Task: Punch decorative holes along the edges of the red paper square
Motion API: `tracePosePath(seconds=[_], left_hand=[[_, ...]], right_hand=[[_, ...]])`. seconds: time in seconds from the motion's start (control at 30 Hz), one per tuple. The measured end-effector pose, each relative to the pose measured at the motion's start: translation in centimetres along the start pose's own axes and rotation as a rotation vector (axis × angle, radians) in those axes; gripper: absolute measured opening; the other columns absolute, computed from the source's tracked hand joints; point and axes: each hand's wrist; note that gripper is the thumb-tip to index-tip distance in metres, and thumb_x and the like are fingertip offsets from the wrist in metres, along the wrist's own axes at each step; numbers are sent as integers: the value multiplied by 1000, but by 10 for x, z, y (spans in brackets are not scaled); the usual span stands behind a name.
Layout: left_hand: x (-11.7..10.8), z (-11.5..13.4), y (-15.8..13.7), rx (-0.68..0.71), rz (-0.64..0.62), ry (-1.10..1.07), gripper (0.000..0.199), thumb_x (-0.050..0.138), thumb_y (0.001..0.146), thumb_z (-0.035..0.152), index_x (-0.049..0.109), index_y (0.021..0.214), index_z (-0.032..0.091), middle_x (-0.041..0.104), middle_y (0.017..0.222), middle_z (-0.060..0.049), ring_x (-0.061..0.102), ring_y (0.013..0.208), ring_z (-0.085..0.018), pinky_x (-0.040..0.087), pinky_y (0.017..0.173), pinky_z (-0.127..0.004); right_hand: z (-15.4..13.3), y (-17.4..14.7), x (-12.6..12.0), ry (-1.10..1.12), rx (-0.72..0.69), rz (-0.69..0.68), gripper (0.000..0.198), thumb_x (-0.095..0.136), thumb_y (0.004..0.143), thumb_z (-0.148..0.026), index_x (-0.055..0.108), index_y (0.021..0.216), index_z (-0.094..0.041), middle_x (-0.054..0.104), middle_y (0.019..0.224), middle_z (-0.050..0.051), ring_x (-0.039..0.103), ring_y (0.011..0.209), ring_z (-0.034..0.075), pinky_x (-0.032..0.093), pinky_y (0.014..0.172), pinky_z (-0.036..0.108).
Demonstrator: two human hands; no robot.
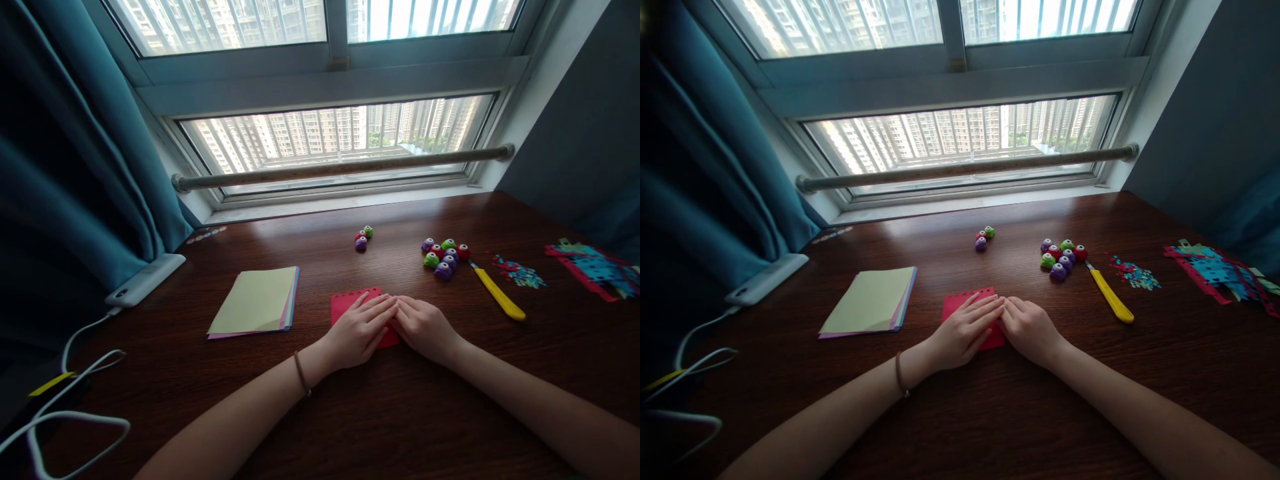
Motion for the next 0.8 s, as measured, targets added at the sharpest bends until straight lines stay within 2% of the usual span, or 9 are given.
tracePosePath(seconds=[0.1, 0.2, 0.27, 0.4, 0.6, 0.73, 0.8], left_hand=[[2, -2, -2, -39, 16, 38, 50, 34, 92, 16, 25, 141, 16, 29, 145, -6, 17, 138, -21, 18, 113, -47], [4, -3, -4, -114, 111, 90, 48, 37, 92, 18, 30, 139, 13, 32, 144, -8, 19, 137, -21, 22, 112, -45], [5, -4, -5, -190, 123, 104, 48, 41, 91, 22, 33, 137, 11, 36, 142, -9, 24, 136, -23, 26, 111, -44], [8, -6, -5, -266, 47, 95, 46, 44, 88, 21, 40, 133, 11, 42, 138, -10, 36, 129, -24, 31, 108, -44], [8, -6, -7, -269, 9, 69, 42, 44, 86, 18, 46, 128, 11, 47, 133, -11, 42, 125, -25, 36, 106, -43], [7, -7, -11, -260, -8, 60, 45, 44, 83, 14, 45, 129, 9, 46, 134, -13, 41, 126, -25, 36, 106, -41], [6, -7, -12, -251, -29, 58, 49, 44, 81, 12, 43, 130, 8, 44, 135, -13, 39, 127, -24, 35, 107, -40]], right_hand=[[3, 1, -2, 145, 60, 39, 18, 46, 92, -19, 59, 99, -10, 61, 99, 12, 54, 97, 25, 47, 85, 38], [8, -1, -2, 312, 140, 73, 35, 50, 91, -21, 47, 124, -11, 60, 105, 11, 54, 97, 23, 47, 85, 37], [14, -3, -1, 407, 170, 74, 40, 53, 90, -21, 44, 129, -13, 60, 107, 9, 54, 97, 22, 47, 85, 36], [28, -5, 0, 573, 245, 107, 21, 56, 89, -23, 60, 108, -17, 62, 103, 6, 56, 95, 21, 46, 85, 35], [54, -3, -1, 853, 681, 238, 32, 65, 80, -40, 67, 100, -15, 67, 90, 6, 60, 77, 21, 47, 69, 31], [64, -2, -2, 1229, 797, 251, 37, 64, 78, -47, 70, 91, -13, 65, 76, 5, 53, 61, 14, 41, 56, 24], [65, -2, -3, 1450, 837, 258, 35, 66, 78, -47, 71, 89, -14, 66, 79, 6, 53, 61, 12, 40, 53, 21]])
Point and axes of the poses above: each hand's wrist, its own y-axis towards the middle knuckle, its own x-axis out of the palm, z = x × y
